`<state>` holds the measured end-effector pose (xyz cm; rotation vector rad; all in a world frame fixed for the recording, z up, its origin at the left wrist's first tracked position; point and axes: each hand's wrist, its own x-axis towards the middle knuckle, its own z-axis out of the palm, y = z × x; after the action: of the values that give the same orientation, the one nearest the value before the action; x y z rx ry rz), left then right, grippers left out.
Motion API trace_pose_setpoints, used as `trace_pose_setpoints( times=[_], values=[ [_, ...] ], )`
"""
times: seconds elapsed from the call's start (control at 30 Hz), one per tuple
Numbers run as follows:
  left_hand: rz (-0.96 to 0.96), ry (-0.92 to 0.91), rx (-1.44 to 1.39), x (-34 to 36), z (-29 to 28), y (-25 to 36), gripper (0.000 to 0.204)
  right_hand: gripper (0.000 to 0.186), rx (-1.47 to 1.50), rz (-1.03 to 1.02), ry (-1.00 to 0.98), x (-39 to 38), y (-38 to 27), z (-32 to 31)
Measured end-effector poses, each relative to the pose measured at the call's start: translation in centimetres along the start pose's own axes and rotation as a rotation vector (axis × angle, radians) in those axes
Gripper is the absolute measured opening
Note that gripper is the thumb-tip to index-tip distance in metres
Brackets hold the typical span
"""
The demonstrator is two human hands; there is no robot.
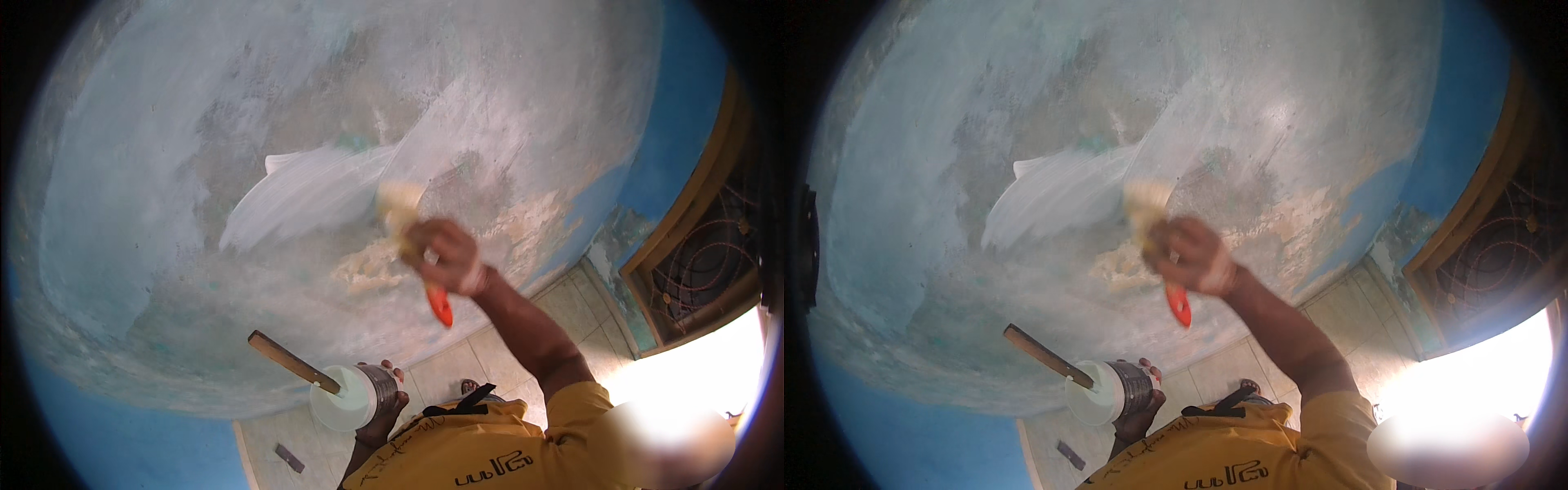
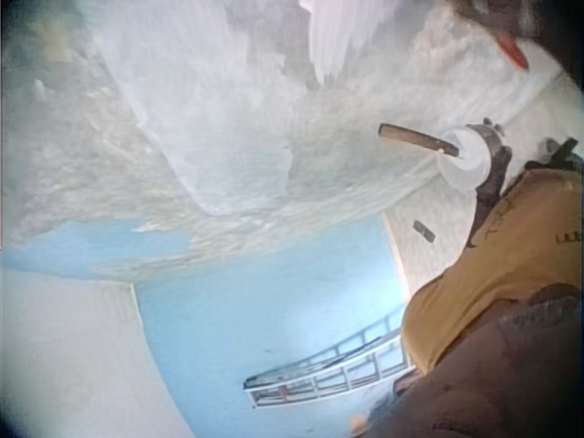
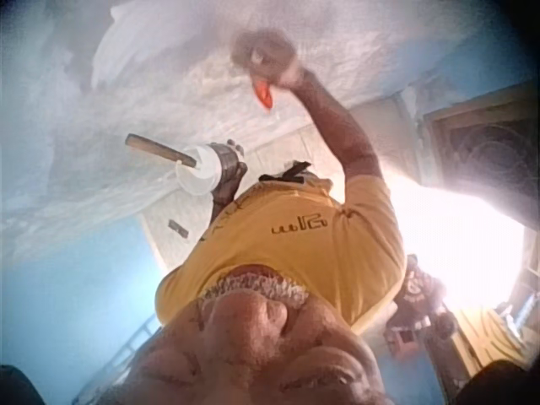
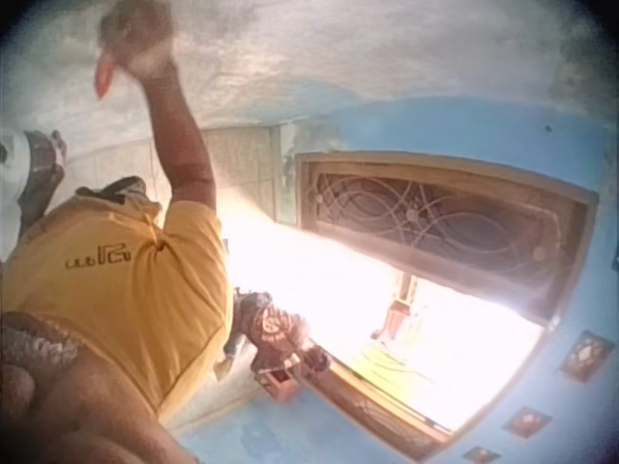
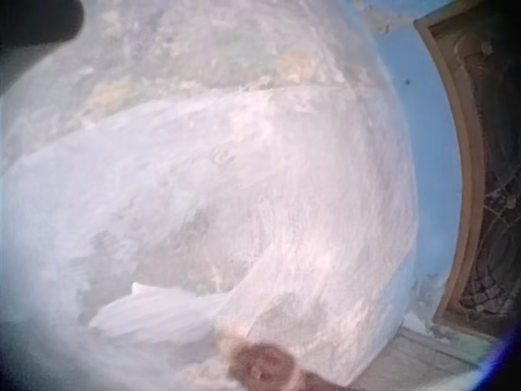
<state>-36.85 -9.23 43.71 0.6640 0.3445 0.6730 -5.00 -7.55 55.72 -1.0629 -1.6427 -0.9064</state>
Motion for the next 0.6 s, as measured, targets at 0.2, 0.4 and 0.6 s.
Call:
trace_pose_setpoints(
  times=[0.2, 0.4, 0.6],
  values=[
    [-0.05, 0.038, -0.334, -0.3, -1.3, -0.5, 0.046, 0.011, 0.176, 0.121, 0.147, -0.2, 6.6, -4.6],
    [-0.123, 0.045, -0.674, -0.5, -1.4, -0.6, 0.045, 0.014, -0.096, 0.419, 0.613, 2.4, 13.0, -9.0],
    [-0.046, 0.05, -0.29, -0.6, -1.0, -0.6, 0.041, 0.019, -0.257, 0.114, 0.167, 0.2, 3.1, 1.0]
  ],
)
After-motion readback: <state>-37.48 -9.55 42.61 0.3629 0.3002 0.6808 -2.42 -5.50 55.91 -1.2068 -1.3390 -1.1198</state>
